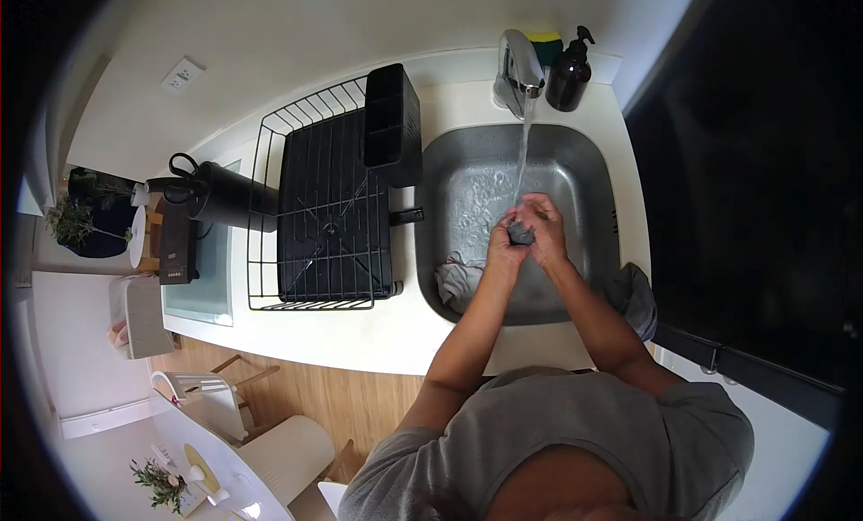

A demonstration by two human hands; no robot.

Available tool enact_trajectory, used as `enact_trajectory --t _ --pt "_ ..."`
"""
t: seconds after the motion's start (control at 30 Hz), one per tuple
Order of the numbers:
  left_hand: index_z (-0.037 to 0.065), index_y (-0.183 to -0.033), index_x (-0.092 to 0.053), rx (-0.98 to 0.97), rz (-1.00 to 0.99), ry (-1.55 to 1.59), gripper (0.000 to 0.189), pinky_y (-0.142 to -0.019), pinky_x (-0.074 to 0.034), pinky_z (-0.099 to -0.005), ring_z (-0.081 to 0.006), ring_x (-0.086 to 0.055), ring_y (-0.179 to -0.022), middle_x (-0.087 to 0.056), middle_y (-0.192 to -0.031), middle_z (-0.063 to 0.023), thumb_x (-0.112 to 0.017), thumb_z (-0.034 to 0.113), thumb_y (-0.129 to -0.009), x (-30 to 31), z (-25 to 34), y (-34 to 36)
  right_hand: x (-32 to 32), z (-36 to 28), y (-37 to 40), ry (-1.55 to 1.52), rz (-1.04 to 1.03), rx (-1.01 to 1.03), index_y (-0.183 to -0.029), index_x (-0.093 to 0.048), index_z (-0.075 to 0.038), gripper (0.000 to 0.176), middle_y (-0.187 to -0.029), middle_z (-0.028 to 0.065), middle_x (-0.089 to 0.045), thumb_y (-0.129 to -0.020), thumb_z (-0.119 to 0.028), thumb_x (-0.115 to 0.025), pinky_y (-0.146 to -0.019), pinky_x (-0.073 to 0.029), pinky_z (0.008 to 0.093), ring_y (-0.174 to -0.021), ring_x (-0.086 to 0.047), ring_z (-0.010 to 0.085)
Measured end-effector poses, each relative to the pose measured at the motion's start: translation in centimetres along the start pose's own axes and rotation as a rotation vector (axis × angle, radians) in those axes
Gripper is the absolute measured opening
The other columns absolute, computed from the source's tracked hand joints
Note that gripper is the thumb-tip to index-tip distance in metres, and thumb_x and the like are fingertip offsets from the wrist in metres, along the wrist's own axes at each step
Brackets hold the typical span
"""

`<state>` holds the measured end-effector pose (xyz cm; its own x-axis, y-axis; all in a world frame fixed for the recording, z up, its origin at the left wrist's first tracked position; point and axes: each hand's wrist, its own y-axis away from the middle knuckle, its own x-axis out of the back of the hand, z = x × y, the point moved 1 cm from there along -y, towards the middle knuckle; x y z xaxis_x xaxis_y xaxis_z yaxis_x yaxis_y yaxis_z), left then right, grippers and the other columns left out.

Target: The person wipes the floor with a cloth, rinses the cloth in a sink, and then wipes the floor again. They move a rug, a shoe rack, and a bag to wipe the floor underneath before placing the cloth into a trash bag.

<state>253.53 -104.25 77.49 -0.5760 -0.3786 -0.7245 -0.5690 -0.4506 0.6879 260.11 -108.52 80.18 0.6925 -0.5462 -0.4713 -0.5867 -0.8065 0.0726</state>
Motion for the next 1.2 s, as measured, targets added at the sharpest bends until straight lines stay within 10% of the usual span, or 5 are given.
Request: enact_trajectory --t 0.33,0.4,0.47,0.57,1.2 --pt "0.010 -0.059 -0.062 -1.759 -0.377 -1.308 0.006 -0.066 -0.045 -0.0375 -0.0235 -0.057 -0.073 -0.057 -0.068 -0.0084 -0.061 0.013 -0.055 -1.9 -4.2 5.8 0.6 -3.7 0.4 -0.134 -0.615 -0.033 -0.094 -0.058 -0.006 0.018 -0.072 -0.0006 -0.056 -0.089 -0.023 -0.062 -0.076 -0.046 0.0243 -0.065 -0.052 0.0107" --pt "0.011 -0.060 -0.063 -1.818 -0.568 -1.462 0.008 -0.068 -0.045 -0.0370 -0.0224 -0.056 -0.073 -0.054 -0.066 -0.0065 -0.061 0.017 -0.055 -3.2 -4.4 8.5 0.1 -4.9 -0.5 0.205 -1.018 0.426 -0.094 -0.058 -0.005 0.020 -0.073 -0.0011 -0.056 -0.088 -0.024 -0.061 -0.079 -0.045 0.0229 -0.066 -0.052 0.0102" --pt "0.012 -0.061 -0.063 -1.865 -0.770 -1.605 0.010 -0.070 -0.046 -0.0365 -0.0214 -0.055 -0.072 -0.051 -0.064 -0.0046 -0.062 0.020 -0.054 -4.2 -4.5 10.1 2.3 -2.4 -2.9 -0.099 -0.709 -0.961 -0.085 -0.055 -0.003 0.015 -0.066 -0.0007 -0.053 -0.088 -0.017 -0.056 -0.066 -0.046 0.0240 -0.055 -0.048 0.0087" --pt "0.011 -0.063 -0.064 -2.098 -1.029 -1.699 0.017 -0.074 -0.046 -0.0351 -0.0208 -0.054 -0.072 -0.048 -0.064 -0.0021 -0.060 0.026 -0.054 -4.0 -4.8 10.2 -1.8 -7.4 -3.2 0.006 -0.918 -1.304 -0.074 -0.052 -0.002 0.012 -0.054 -0.0004 -0.045 -0.085 -0.008 -0.050 -0.048 -0.042 0.0281 -0.041 -0.038 0.0082" --pt "0.017 -0.061 -0.069 -2.201 -1.462 -2.505 0.013 -0.076 -0.043 -0.0276 -0.0172 -0.059 -0.075 -0.064 -0.065 0.0026 -0.059 0.023 -0.066 -9.0 -3.8 -4.7 -2.1 -12.3 -11.3 0.602 -0.225 -0.523 -0.071 -0.044 -0.008 0.048 -0.044 -0.0042 -0.031 -0.089 -0.050 -0.059 -0.033 -0.035 0.0303 -0.033 -0.033 0.0071"
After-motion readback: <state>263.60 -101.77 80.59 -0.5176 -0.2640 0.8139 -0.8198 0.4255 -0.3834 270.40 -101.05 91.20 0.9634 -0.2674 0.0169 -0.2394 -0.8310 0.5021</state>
